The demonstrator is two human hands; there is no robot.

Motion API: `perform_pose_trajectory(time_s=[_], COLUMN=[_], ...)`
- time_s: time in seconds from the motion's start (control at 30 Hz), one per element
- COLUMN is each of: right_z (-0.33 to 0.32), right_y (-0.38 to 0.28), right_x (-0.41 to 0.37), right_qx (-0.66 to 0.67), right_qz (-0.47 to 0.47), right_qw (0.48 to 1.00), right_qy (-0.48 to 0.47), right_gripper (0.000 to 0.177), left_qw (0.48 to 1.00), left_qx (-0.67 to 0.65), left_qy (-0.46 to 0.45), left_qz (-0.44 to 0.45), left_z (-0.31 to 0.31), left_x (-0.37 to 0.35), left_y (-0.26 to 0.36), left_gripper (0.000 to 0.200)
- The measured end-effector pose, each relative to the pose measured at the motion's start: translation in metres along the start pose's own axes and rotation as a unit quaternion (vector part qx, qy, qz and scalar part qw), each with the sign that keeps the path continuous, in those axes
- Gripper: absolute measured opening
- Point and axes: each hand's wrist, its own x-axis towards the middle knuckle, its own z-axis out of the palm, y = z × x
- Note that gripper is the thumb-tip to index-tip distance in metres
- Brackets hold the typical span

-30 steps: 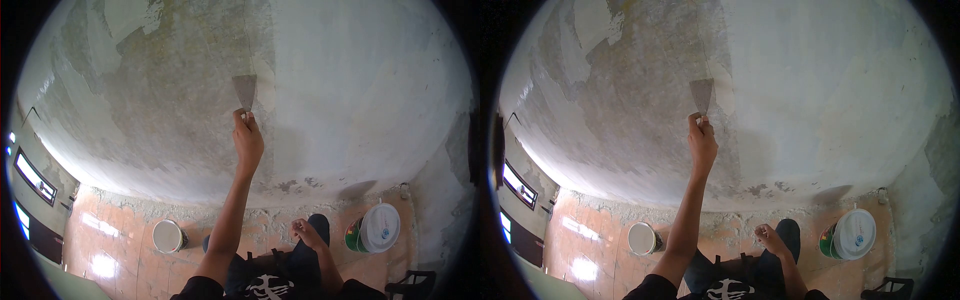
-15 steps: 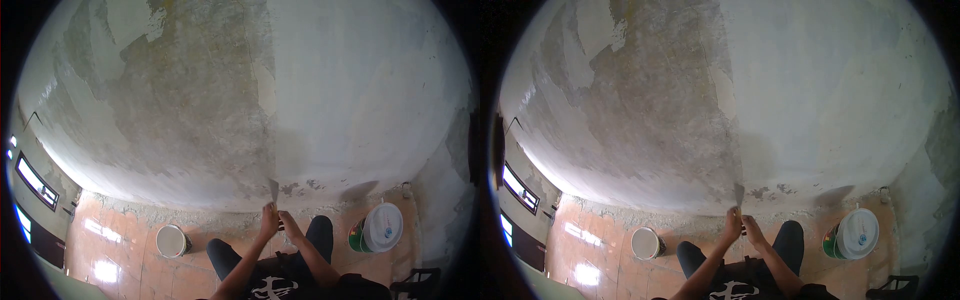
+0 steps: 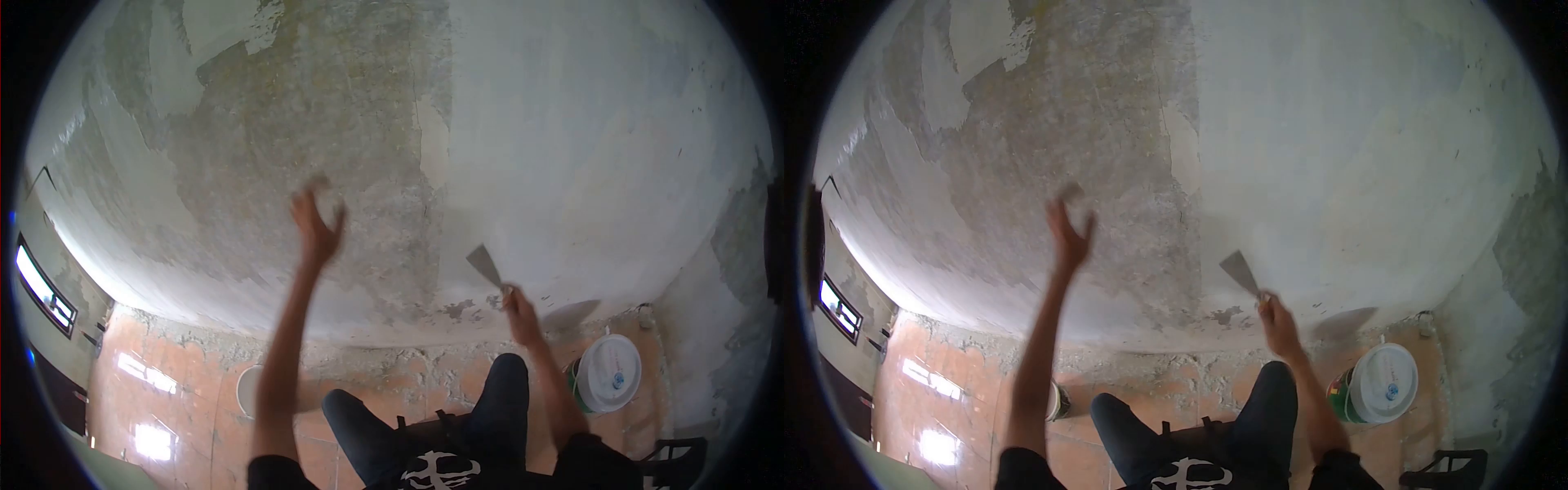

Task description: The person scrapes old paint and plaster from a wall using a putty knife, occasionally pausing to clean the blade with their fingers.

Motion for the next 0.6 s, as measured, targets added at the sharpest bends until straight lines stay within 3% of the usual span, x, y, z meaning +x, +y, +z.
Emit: perform_pose_trajectory(time_s=[0.1,0.17,0.23,0.4,0.6], right_z=[-0.071,-0.101,-0.123,-0.146,-0.118], right_y=[-0.065,-0.125,-0.173,-0.255,-0.31], right_x=[0.064,0.101,0.135,0.193,0.229], right_qx=[-0.133,-0.18,-0.257,-0.376,-0.409], right_qz=[-0.101,-0.163,-0.23,-0.331,-0.328], right_qw=[0.985,0.969,0.938,0.865,0.852], right_qy=[-0.051,-0.039,-0.025,0.018,0.01], right_gripper=[0.029,0.025,0.023,0.022,0.02], left_qw=[0.983,0.972,0.959,0.962,0.957], left_qx=[0.106,0.142,0.202,0.153,0.137], left_qy=[0.138,0.169,0.166,0.19,0.214], left_qz=[0.06,0.078,0.107,0.123,0.136], left_z=[-0.027,-0.026,-0.019,-0.013,-0.012], left_x=[0.138,0.173,0.185,0.183,0.188], left_y=[-0.01,-0.022,-0.033,-0.051,-0.053], left_gripper=[0.071,0.074,0.078,0.074,0.068])
